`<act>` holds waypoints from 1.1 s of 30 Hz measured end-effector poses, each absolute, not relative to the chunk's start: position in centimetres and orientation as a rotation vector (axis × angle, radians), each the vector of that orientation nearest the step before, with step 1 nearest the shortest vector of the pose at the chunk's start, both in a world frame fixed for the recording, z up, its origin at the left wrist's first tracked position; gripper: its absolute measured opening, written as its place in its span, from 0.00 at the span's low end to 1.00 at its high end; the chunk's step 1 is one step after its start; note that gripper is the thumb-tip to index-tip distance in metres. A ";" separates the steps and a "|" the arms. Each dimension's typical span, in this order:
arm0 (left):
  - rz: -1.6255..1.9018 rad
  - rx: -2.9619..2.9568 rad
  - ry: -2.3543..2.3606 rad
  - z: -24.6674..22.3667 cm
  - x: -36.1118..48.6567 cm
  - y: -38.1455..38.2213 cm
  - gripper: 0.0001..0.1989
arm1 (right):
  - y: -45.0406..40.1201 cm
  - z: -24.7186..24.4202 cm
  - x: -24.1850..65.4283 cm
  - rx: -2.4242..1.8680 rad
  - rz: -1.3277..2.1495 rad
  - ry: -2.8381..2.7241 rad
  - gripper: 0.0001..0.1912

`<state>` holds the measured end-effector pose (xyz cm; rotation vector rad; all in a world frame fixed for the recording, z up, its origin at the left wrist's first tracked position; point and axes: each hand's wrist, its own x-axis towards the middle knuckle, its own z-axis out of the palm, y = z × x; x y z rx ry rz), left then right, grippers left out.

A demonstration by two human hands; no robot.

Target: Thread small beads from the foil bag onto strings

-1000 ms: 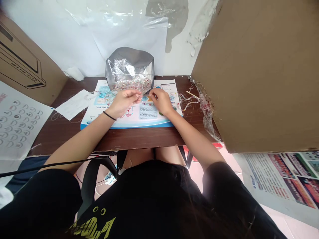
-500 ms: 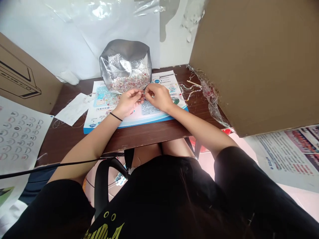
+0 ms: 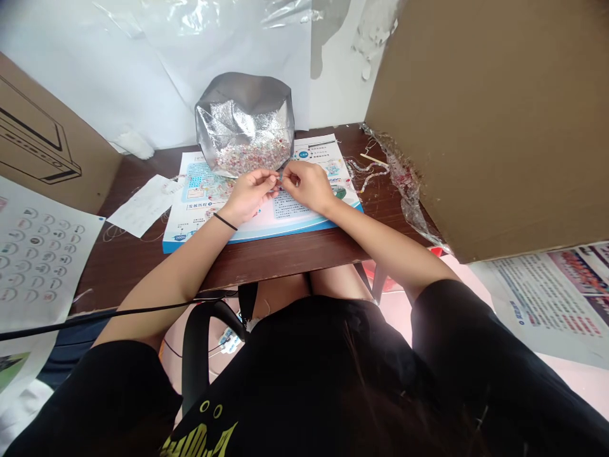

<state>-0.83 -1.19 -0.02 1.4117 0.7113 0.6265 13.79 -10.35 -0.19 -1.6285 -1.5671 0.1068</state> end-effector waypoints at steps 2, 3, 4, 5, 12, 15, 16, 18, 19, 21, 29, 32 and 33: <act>0.620 1.433 0.698 -0.1 -0.9 -1.1 0.02 | -10.4 -0.2 13.8 -1.632 0.105 -1.564 0.08; 0.616 1.448 0.690 -0.2 -0.9 -1.1 0.02 | -10.4 -0.2 13.8 -1.632 0.102 -1.564 0.08; 0.614 1.462 0.683 -0.2 -0.9 -1.0 0.02 | -10.3 -0.3 13.8 -1.631 0.098 -1.566 0.08; 0.614 1.473 0.679 -0.3 -0.9 -1.0 0.01 | -10.3 -0.3 13.8 -1.630 0.094 -1.568 0.08; 0.620 1.457 0.696 -0.4 -0.9 -1.0 0.01 | -10.3 -0.2 13.9 -1.620 0.080 -1.573 0.08; 0.633 1.455 0.695 -0.4 -0.9 -1.0 0.01 | -10.4 -0.1 13.8 -1.615 0.085 -1.569 0.07; 0.635 1.455 0.696 -0.4 -0.9 -1.0 0.01 | -10.4 -0.1 13.8 -1.615 0.087 -1.570 0.07; 0.635 1.459 0.699 -0.4 -0.9 -1.0 0.01 | -10.4 -0.1 13.8 -1.610 0.090 -1.573 0.07; 0.634 1.462 0.701 -0.4 -0.9 -1.0 0.01 | -10.4 -0.1 13.8 -1.607 0.092 -1.575 0.07; 0.636 1.464 0.704 -0.4 -0.9 -1.0 0.01 | -10.4 -0.1 13.8 -1.606 0.097 -1.578 0.07; 0.635 1.436 0.674 -0.2 -0.9 -1.2 0.02 | -10.3 -0.4 14.0 -1.621 0.087 -1.601 0.07; 0.629 1.435 0.666 -0.2 -0.9 -1.3 0.03 | -10.2 -0.5 14.1 -1.605 0.068 -1.611 0.07; 0.628 1.433 0.667 -0.2 -0.9 -1.3 0.03 | -10.1 -0.6 14.1 -1.600 0.061 -1.616 0.07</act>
